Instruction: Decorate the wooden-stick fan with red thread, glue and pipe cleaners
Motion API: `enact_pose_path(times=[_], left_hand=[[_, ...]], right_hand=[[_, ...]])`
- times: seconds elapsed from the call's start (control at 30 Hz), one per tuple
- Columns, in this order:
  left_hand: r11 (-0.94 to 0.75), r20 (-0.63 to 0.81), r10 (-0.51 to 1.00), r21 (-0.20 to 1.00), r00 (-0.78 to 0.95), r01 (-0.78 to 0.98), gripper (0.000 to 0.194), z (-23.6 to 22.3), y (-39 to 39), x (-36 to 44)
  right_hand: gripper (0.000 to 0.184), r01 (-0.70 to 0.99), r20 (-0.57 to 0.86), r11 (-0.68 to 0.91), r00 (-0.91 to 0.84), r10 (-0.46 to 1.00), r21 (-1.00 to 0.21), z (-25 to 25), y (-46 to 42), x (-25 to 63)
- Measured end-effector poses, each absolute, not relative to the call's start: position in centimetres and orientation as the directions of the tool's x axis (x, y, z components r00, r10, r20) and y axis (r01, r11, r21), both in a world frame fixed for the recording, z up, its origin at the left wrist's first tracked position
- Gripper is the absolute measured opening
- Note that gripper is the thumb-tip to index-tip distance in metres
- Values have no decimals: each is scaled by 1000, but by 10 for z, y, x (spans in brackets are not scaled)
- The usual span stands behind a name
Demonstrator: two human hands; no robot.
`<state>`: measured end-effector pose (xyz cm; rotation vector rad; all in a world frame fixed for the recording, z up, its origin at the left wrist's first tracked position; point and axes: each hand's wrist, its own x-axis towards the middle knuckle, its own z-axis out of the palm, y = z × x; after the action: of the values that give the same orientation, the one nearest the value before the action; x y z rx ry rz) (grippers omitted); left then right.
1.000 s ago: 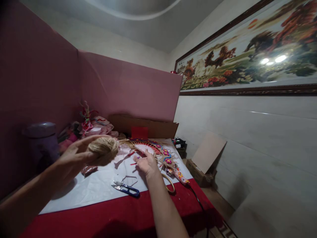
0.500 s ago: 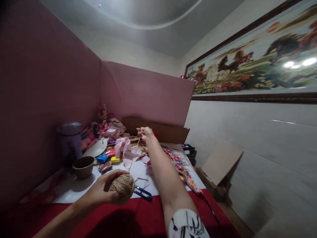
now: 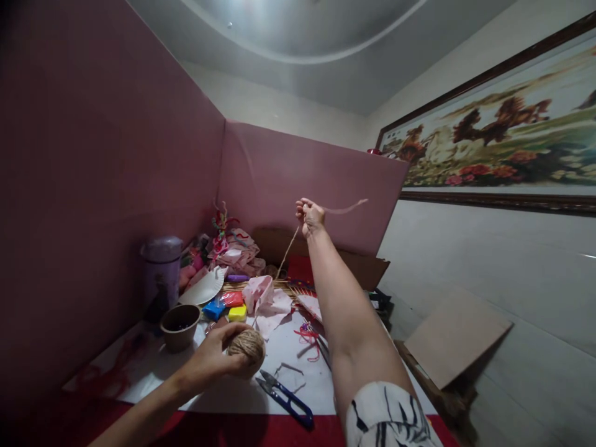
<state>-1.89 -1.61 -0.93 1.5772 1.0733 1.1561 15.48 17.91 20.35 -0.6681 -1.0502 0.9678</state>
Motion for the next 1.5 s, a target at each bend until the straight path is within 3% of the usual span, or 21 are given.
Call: enact_pose_path(times=[0.2, 0.4, 0.47, 0.53, 0.6, 0.67, 0.73, 0.8, 0.87, 0.93, 1.0, 1.07, 1.17, 1.23, 1.3, 1.37, 1.4, 1.43, 1.5], left_hand=[[-106, 182, 943, 958, 277, -267, 42, -20, -10, -32], [-24, 251, 851, 896, 461, -443, 40, 17, -35, -43], [-17, 276, 809, 893, 518, -449, 40, 27, -44, -41], [3, 284, 782, 888, 554, -459, 43, 31, -50, -39], [0, 288, 786, 885, 547, -466, 42, 33, -52, -38], [-64, 306, 814, 891, 493, -449, 34, 34, -49, -39], [-161, 306, 875, 915, 376, -370, 28, 35, -43, -40], [-254, 290, 933, 950, 211, -182, 27, 35, -38, -37], [-338, 326, 938, 936, 121, 97, 32, 34, -37, -31], [-406, 348, 907, 870, 236, 279, 32, 30, -43, -22], [-402, 271, 850, 888, 451, 224, 33, 26, -52, -14], [-268, 210, 779, 963, 591, 10, 41, 22, -59, -8], [-143, 261, 844, 952, 469, -272, 49, 18, -58, -5], [-209, 282, 919, 940, 275, -268, 45, 20, -54, -6], [-324, 335, 930, 941, 150, -93, 38, 23, -52, -7], [-409, 384, 900, 908, 208, 95, 31, 24, -53, -7], [-423, 373, 880, 897, 295, 127, 29, 23, -54, -6], [-406, 336, 856, 907, 392, 109, 28, 20, -54, -6], [-278, 247, 809, 960, 534, -24, 32, 12, -54, -4]], right_hand=[[18, -10, 457, 458, 43, 888, -889, 208, 147, 175], [25, 244, 370, 390, -122, 921, -888, 121, 58, 175], [15, 258, 379, 467, -326, 866, -846, 88, 28, 163], [41, 146, 325, 476, -559, 763, -867, 58, 4, 152], [70, 76, 232, 367, -653, 721, -927, 34, -13, 148], [66, 148, 169, 318, -606, 778, -937, 18, -30, 151], [43, 341, 213, 429, -519, 828, -837, 13, -48, 159], [19, 556, 282, 614, -569, 773, -561, 19, -64, 167], [16, 626, 265, 738, -689, 674, -251, 34, -72, 173], [18, 650, 318, 746, -683, 657, -144, 48, -66, 178], [17, 641, 434, 723, -591, 680, -258, 53, -51, 184], [22, 540, 475, 667, -468, 745, -514, 43, -36, 189], [30, 412, 339, 520, -437, 833, -748, 14, -37, 188], [25, 448, 287, 501, -463, 838, -740, 2, -53, 184], [17, 542, 327, 629, -553, 767, -558, 4, -70, 181], [10, 586, 387, 724, -612, 689, -363, 16, -77, 182], [11, 585, 417, 727, -597, 686, -358, 22, -76, 184], [13, 561, 436, 708, -559, 706, -428, 28, -71, 187], [30, 383, 420, 610, -472, 775, -694, 34, -58, 191]])
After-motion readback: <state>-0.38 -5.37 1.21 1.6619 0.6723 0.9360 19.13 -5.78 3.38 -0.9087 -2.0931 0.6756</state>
